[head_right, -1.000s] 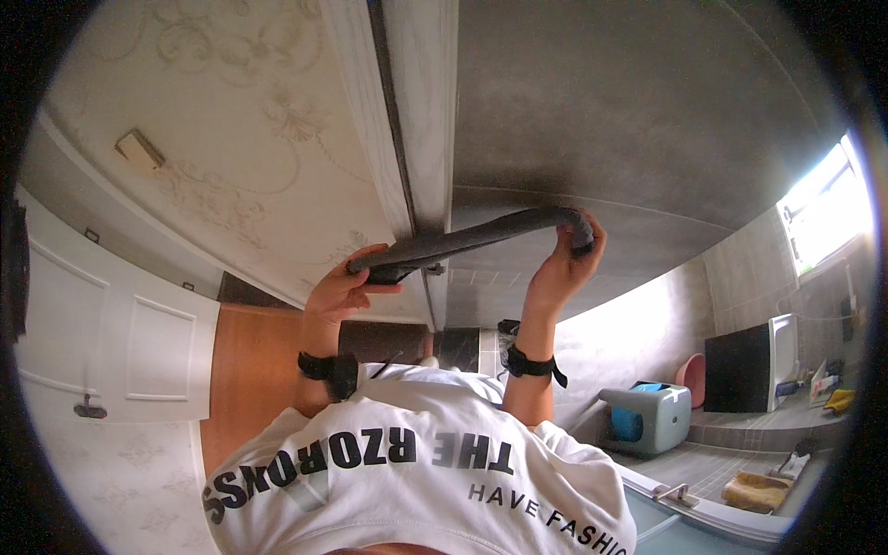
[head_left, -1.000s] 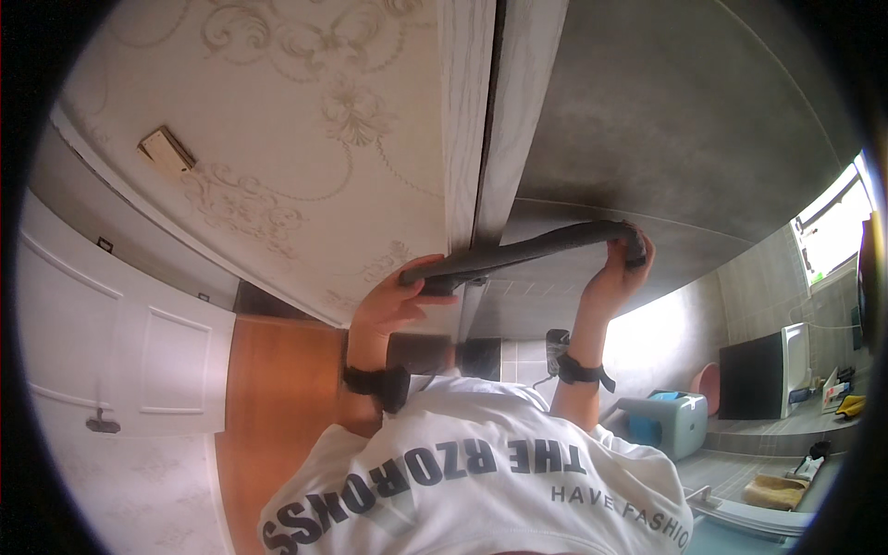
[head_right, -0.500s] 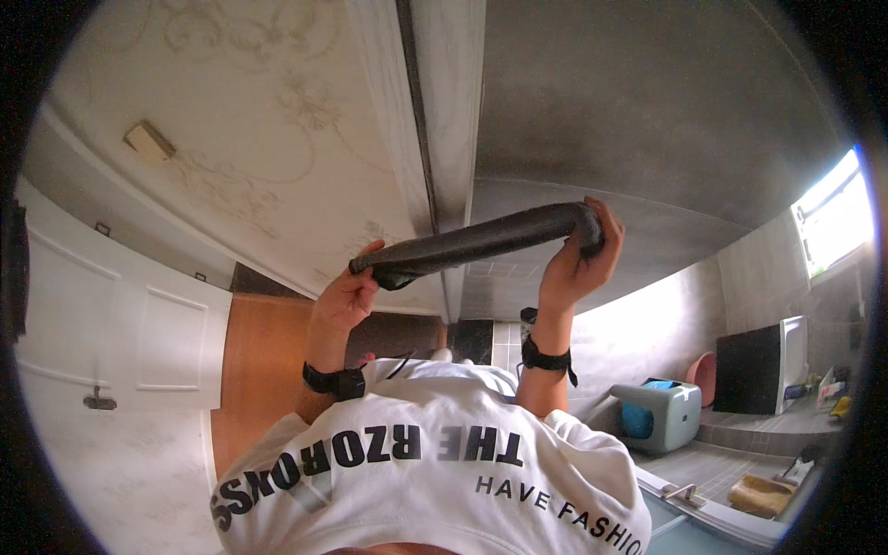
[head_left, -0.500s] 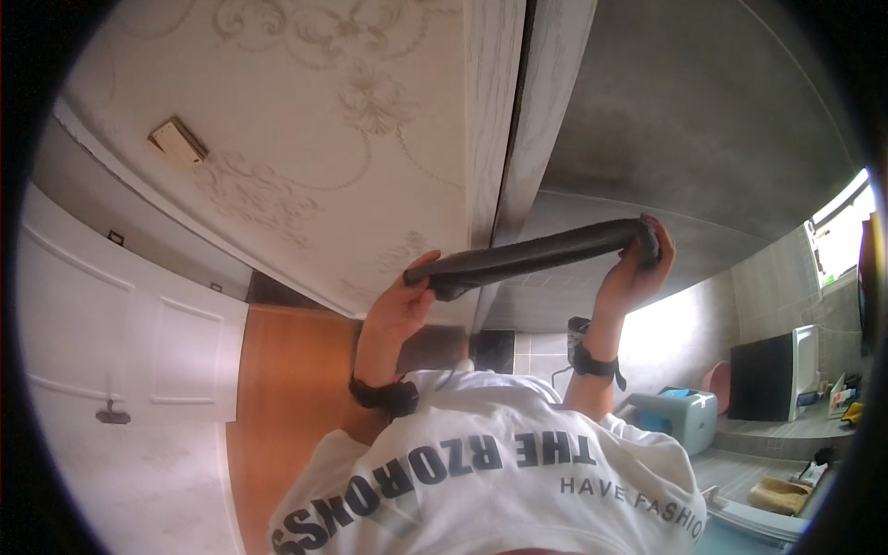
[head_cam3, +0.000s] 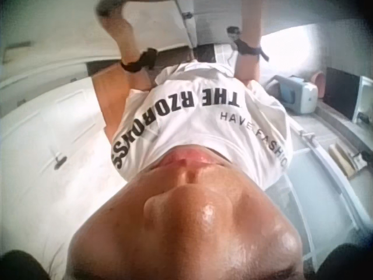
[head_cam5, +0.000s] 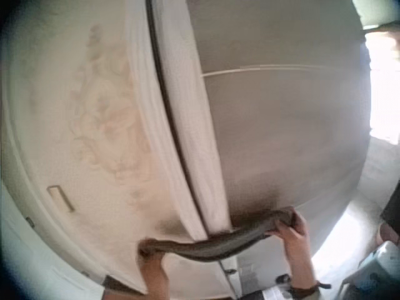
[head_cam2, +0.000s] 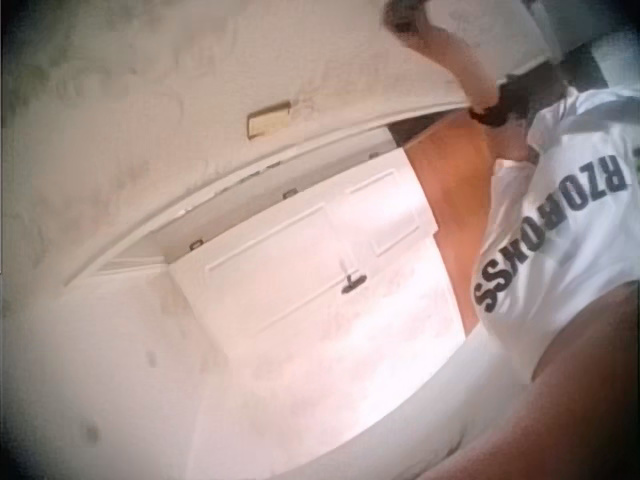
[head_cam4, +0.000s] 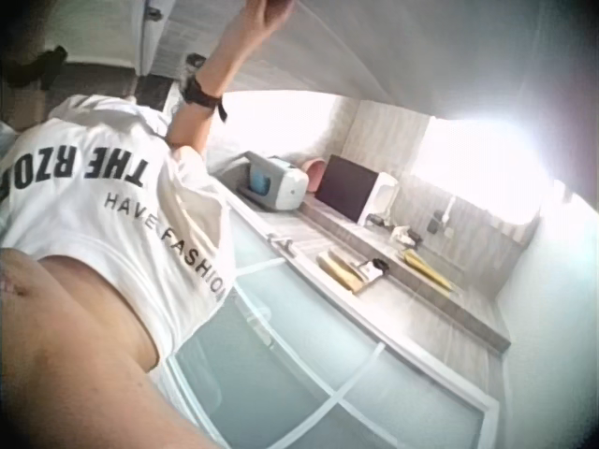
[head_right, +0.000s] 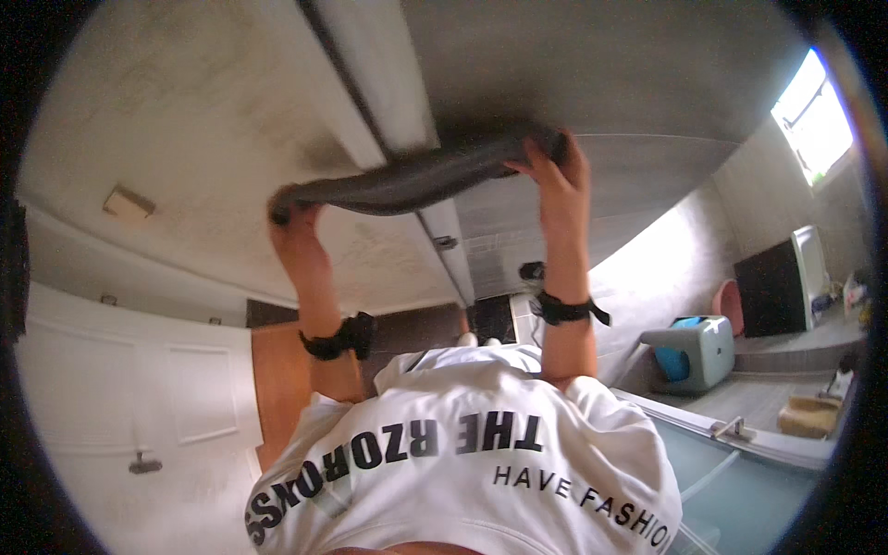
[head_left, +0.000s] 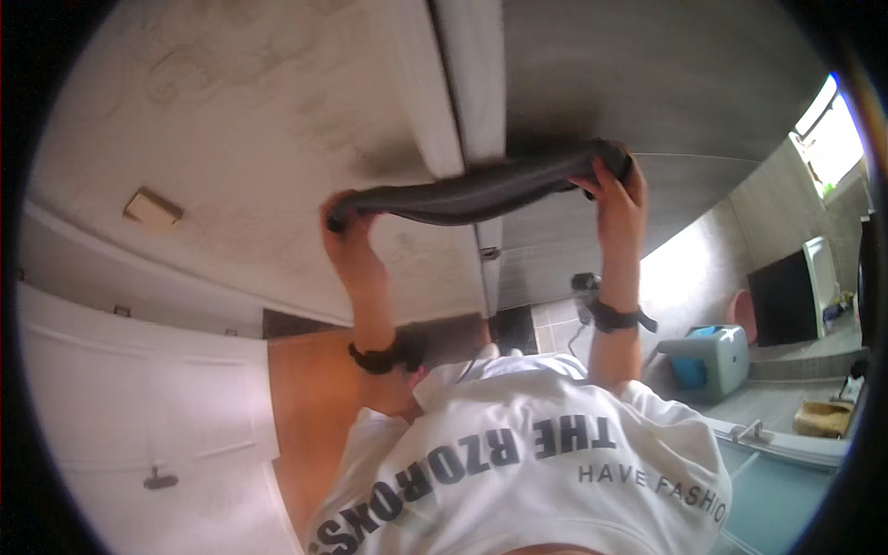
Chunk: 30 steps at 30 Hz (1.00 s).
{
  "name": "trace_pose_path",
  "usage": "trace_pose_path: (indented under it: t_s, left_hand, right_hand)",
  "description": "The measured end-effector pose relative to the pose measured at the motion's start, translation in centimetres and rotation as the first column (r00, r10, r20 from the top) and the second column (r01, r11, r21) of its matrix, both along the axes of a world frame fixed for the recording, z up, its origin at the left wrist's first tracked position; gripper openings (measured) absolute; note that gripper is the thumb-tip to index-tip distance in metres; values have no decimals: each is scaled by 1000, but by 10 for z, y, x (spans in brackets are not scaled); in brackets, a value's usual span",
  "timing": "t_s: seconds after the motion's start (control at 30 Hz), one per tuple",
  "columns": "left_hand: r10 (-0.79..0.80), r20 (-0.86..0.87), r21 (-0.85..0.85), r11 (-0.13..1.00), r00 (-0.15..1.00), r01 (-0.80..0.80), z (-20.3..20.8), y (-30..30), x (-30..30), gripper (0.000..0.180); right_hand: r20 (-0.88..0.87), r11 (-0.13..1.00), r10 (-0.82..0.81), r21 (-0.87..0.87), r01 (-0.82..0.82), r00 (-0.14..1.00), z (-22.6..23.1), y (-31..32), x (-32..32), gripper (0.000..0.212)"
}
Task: Cleaning a surface and then installing a flexible black rubber or foam door seal.
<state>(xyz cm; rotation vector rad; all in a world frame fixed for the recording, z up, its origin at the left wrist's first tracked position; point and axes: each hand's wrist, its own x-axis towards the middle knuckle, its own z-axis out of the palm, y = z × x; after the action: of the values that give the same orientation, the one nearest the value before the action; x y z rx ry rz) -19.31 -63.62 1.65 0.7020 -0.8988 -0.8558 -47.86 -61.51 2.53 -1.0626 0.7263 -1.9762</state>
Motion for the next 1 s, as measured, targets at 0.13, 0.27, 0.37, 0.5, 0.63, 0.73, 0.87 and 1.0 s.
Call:
trace_pose_path:
  t_s: [0.13,0.27,0.37,0.5,0.63,0.73,0.87,1.0]
  left_hand:
    - [265,106,-208,948,958,-239,57,-29,-13,25]
    - [431,146,-270,883,890,-383,87,-21,-43,26]
    - [620,430,-316,784,656,-534,34,-25,-42,25]
    - [596,462,-321,803,657,-503,7,-27,-48,26]
    - [628,381,-367,776,679,-512,9,-31,-47,25]
    - [664,371,-323,748,649,-580,14,-16,-28,23]
    - [650,279,-195,759,706,-621,10,-14,-7,19]
    - [594,246,-128,804,766,-581,9,-15,7,15]
  right_hand:
    - [24,981,-187,-50,188,982,41,-16,28,16]
    - [-126,862,-493,62,503,861,46,-24,51,26]
    - [-338,705,-661,25,709,670,11,-18,71,25]
    - [-270,726,-624,149,672,733,-27,-22,63,22]
    - [-276,696,-665,109,710,694,-17,-23,55,18]
    - [-268,707,-681,3,708,681,-13,-23,72,19]
    - [-256,725,-663,18,689,704,-9,-24,95,21]
    - [-376,711,-670,-76,699,640,-9,-22,102,21]
